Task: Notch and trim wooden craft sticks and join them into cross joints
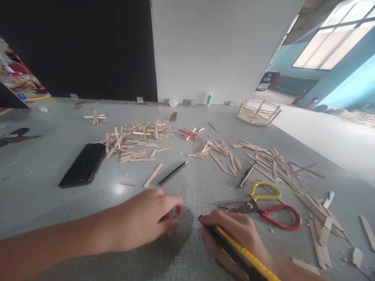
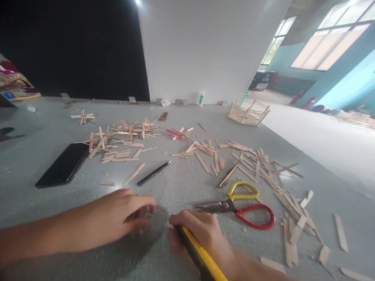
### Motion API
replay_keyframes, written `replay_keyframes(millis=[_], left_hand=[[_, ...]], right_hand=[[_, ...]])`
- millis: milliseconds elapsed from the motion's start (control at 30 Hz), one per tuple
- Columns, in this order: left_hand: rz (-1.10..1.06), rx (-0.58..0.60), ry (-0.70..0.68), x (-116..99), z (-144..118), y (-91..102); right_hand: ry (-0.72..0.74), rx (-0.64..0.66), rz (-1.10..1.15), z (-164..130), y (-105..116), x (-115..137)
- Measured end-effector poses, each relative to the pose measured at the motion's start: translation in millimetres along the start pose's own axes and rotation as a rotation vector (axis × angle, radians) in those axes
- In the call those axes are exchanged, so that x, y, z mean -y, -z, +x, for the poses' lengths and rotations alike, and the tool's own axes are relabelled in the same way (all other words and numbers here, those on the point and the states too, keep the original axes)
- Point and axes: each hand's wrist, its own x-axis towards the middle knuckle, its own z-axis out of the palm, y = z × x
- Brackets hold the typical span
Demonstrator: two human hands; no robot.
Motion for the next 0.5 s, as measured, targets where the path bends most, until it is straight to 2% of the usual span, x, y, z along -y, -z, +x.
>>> replay_keyframes(millis=[67, 133, 233, 300, 400, 467, 500], left_hand=[[0.035, 0.019, -0.112, 5.1, 6.9, 3.0], [0.079, 0.023, -0.2, 9.2, 13.5, 3.1], [0.073, 0.032, -0.218, 10.4, 17.4, 5.8], [0.03, 0.014, -0.138, 7.6, 14.4, 11.2], [0.129, -0.067, 0.098, 1.8, 3.2, 15.6], [0.223, -0.053, 0.217, 0.4, -5.3, 10.4], [0.232, -0.031, 0.227, 1.0, -8.7, 5.3]], right_hand=[[0.008, 0.04, 0.034, 1.1, 3.0, 1.9], [-0.049, 0.058, 0.07, 2.1, 4.7, 4.1], [-0.188, 0.033, 0.084, 2.0, 4.3, 5.8], [-0.235, 0.027, 0.063, 1.7, 3.0, 5.7], [-0.237, 0.045, 0.036, 2.6, 1.7, 4.7], [-0.219, 0.059, 0.043, 3.9, 1.4, 3.7], [-0.211, 0.063, 0.052, 4.5, 1.3, 3.2]])
